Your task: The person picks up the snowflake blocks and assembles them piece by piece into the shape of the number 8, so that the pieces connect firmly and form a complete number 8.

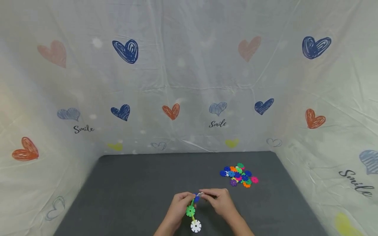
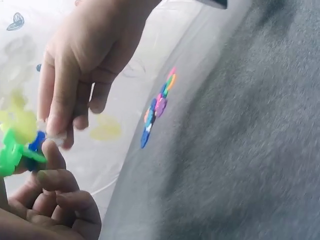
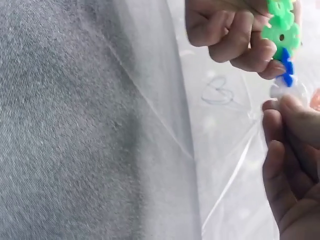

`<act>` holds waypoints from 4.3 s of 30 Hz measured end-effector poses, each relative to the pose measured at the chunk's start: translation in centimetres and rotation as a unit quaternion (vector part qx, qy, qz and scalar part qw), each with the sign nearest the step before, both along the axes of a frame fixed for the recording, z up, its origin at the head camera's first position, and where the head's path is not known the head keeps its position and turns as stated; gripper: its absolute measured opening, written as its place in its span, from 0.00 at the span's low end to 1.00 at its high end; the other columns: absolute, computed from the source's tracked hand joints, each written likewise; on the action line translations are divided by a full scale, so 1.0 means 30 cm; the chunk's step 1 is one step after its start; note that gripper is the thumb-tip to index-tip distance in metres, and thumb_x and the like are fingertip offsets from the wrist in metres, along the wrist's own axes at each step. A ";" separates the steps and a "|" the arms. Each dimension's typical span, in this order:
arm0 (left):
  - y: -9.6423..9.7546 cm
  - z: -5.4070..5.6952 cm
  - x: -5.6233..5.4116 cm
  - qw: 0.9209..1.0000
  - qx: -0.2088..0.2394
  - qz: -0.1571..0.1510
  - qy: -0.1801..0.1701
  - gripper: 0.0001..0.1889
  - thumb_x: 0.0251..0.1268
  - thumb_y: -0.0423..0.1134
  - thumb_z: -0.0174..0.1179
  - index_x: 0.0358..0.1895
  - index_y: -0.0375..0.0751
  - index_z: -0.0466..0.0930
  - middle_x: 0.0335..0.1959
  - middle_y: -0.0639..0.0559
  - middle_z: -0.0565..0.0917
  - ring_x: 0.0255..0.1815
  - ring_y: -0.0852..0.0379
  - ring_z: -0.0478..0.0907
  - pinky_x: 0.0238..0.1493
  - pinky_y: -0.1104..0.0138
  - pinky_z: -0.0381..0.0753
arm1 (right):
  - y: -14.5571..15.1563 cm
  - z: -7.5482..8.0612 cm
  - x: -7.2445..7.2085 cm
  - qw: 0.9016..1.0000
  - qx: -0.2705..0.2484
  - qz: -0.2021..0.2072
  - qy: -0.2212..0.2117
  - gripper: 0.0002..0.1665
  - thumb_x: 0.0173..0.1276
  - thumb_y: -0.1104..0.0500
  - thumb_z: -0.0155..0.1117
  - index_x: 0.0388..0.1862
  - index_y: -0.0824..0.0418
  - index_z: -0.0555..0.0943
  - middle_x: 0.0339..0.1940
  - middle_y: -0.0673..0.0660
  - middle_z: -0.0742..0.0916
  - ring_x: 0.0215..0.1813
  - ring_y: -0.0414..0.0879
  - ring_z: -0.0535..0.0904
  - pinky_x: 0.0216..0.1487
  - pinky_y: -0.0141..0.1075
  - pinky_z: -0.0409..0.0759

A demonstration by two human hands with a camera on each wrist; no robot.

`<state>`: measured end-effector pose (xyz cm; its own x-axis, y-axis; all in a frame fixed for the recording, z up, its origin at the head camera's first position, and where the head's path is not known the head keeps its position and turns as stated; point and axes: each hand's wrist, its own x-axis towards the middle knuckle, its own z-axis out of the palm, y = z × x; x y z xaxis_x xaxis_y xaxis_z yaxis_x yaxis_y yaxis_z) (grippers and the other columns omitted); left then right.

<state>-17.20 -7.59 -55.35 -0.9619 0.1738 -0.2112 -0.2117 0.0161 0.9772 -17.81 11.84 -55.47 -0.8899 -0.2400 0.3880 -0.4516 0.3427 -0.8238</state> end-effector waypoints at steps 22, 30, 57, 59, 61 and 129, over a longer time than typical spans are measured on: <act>-0.030 -0.005 -0.003 0.998 0.039 0.046 -0.028 0.16 0.73 0.44 0.60 0.42 0.31 0.86 0.30 0.47 0.89 0.26 0.62 0.80 0.27 0.71 0.77 | 0.252 -0.080 -0.155 0.919 0.303 -0.222 -0.116 0.21 0.64 0.63 0.73 0.57 0.63 0.85 0.61 0.67 0.81 0.62 0.70 0.74 0.57 0.61 0.77; -0.031 0.002 -0.007 0.997 0.048 0.051 -0.017 0.15 0.73 0.42 0.60 0.40 0.30 0.85 0.29 0.47 0.89 0.25 0.63 0.79 0.26 0.72 0.76 | 0.241 -0.101 -0.160 0.934 0.262 -0.214 -0.112 0.14 0.61 0.69 0.73 0.47 0.65 0.87 0.46 0.62 0.88 0.51 0.60 0.84 0.51 0.53 0.82; -0.068 0.000 -0.012 0.996 0.003 0.090 -0.019 0.16 0.75 0.43 0.58 0.38 0.32 0.86 0.27 0.51 0.88 0.24 0.62 0.73 0.26 0.71 0.70 | 0.222 -0.067 -0.087 0.944 0.185 -0.216 -0.169 0.11 0.61 0.53 0.77 0.30 0.54 0.82 0.24 0.48 0.83 0.25 0.41 0.75 0.26 0.35 0.72; -0.065 0.005 -0.015 0.996 0.003 0.087 -0.017 0.16 0.75 0.43 0.58 0.38 0.32 0.86 0.27 0.52 0.88 0.24 0.62 0.72 0.26 0.71 0.70 | 0.201 -0.043 -0.081 0.957 0.126 -0.204 -0.164 0.09 0.62 0.55 0.76 0.33 0.58 0.85 0.25 0.51 0.86 0.25 0.42 0.78 0.26 0.34 0.75; -0.060 0.009 -0.017 0.996 0.005 0.085 -0.015 0.16 0.74 0.43 0.58 0.38 0.31 0.86 0.26 0.52 0.87 0.24 0.63 0.72 0.26 0.71 0.71 | 0.171 -0.017 -0.075 0.968 0.062 -0.179 -0.165 0.12 0.63 0.56 0.75 0.39 0.62 0.86 0.25 0.54 0.88 0.24 0.46 0.81 0.25 0.33 0.77; 0.018 0.012 -0.018 0.986 0.148 0.017 -0.076 0.10 0.74 0.40 0.56 0.38 0.37 0.81 0.21 0.56 0.79 0.22 0.66 0.76 0.28 0.72 0.78 | -0.011 0.045 -0.022 0.900 -0.277 0.035 -0.334 0.28 0.75 0.56 0.62 0.59 0.80 0.74 0.28 0.49 0.86 0.24 0.36 0.76 0.27 0.27 0.75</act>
